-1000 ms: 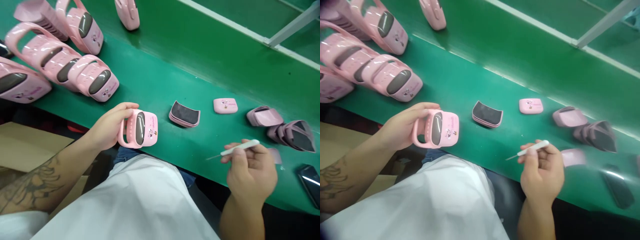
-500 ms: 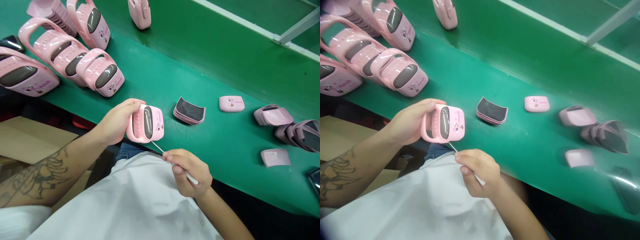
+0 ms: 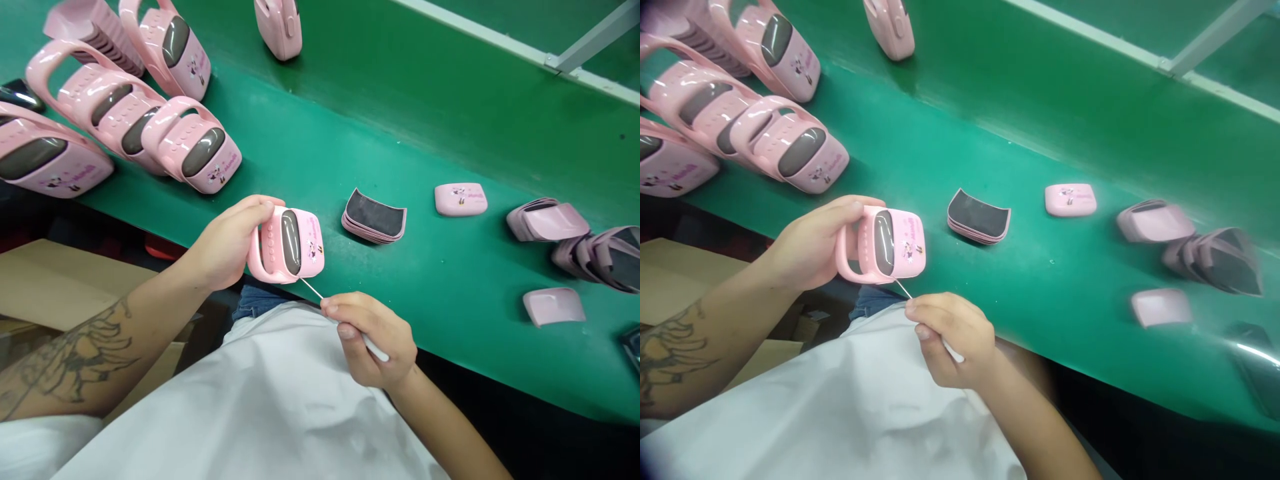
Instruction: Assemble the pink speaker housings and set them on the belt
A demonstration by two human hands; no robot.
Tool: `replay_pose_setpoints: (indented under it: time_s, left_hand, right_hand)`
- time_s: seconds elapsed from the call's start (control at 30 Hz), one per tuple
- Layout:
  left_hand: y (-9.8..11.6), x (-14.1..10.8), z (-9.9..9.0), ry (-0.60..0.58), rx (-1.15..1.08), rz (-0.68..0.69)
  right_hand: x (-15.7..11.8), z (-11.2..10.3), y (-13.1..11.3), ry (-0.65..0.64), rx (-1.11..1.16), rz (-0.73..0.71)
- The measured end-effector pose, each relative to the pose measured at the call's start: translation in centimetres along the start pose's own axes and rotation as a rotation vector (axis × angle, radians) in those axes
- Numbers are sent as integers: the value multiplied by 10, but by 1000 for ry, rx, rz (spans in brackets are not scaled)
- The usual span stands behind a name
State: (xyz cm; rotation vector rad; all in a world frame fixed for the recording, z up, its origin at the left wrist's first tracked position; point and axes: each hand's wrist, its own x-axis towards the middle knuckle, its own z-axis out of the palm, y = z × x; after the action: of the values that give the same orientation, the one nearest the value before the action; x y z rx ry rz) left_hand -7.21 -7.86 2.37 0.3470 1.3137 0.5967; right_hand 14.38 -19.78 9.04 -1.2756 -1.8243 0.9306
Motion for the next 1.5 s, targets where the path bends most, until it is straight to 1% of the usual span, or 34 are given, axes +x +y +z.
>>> replay_pose_setpoints:
  time_s: [0.07,0.17,0.27,0.37,0.47,0.53,0.7,0.87,1.17,1.3,1.37,1.5]
  left_hand:
    - [-2,-1,0,14,7,-18]
    - [-8,-2,1,53,70,84]
    - [-12,-3,5,56,97,162]
    - [-11,-2,11,41,72,158]
    - [-7,-2,16,56,30,132]
    - [-5,-3,18,68,17,119]
    - [-2,-4,21,75,48,121]
    - [-3,-5,21,75,73,116]
    - [-3,-5,22,74,57,115]
    - [-3,-5,22,72,42,121]
    - [-4,-4,22,70,29,121]
    - [-3,-4,24,86,-17,118]
  right_hand:
    - [0,1,0,-2,9,16]
    - [-1,3,2,27,26,39]
    - [-4,5,3,50,15,47]
    - [-6,3,2,85,23,68]
    - [-6,-2,1,134,30,80]
    - [-6,-3,1,144,32,94]
    - [-5,-2,5,125,60,75]
    - [-5,-1,6,117,44,96]
    - [-6,-1,8,137,76,96]
    - [-7,-1,9,127,82,99]
    - [-6,-2,9,108,82,97]
    - [-3,-6,10,24,123,91]
